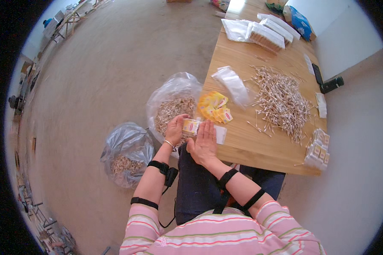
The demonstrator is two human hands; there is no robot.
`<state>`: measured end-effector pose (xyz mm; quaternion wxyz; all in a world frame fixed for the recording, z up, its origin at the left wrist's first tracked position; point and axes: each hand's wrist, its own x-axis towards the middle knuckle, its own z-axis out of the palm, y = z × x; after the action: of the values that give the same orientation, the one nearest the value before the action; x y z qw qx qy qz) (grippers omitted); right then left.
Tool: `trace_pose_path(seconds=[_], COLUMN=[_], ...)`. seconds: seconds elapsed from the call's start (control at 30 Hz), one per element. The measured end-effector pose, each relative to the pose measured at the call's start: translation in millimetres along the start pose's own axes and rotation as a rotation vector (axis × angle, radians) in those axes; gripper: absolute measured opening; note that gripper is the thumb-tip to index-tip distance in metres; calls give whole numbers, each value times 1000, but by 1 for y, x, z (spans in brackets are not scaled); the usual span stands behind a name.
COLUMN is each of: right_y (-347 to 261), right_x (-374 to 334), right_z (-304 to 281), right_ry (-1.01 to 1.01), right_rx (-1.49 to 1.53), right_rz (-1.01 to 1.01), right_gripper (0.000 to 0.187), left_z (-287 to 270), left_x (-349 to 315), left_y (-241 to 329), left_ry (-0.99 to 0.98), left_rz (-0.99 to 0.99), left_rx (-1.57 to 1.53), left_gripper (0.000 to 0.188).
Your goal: Gathering several wooden swabs and placing them into a small labeled plastic bag.
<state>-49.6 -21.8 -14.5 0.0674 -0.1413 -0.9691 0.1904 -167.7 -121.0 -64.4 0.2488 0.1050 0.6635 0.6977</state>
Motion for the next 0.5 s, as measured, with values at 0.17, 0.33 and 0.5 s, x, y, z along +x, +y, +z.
trace_pose_path(seconds=[0.17,0.33,0.5], right_y=[18,11,3], right_x=[10,16,20], right_z=[-7,-7,-2], right_ry=[277,251,257], right_rx=[645,824,948], right_rz=[-32,43,69], right_gripper=[58,52,51], left_z=[0,2,-1], left_x=[0,-4,-5], left_y=[12,14,14], left_ry=[53,-52,-67], left_rz=[-77,-38,-32], left_rx=[-109,-69,-113], left_gripper=[54,64,62])
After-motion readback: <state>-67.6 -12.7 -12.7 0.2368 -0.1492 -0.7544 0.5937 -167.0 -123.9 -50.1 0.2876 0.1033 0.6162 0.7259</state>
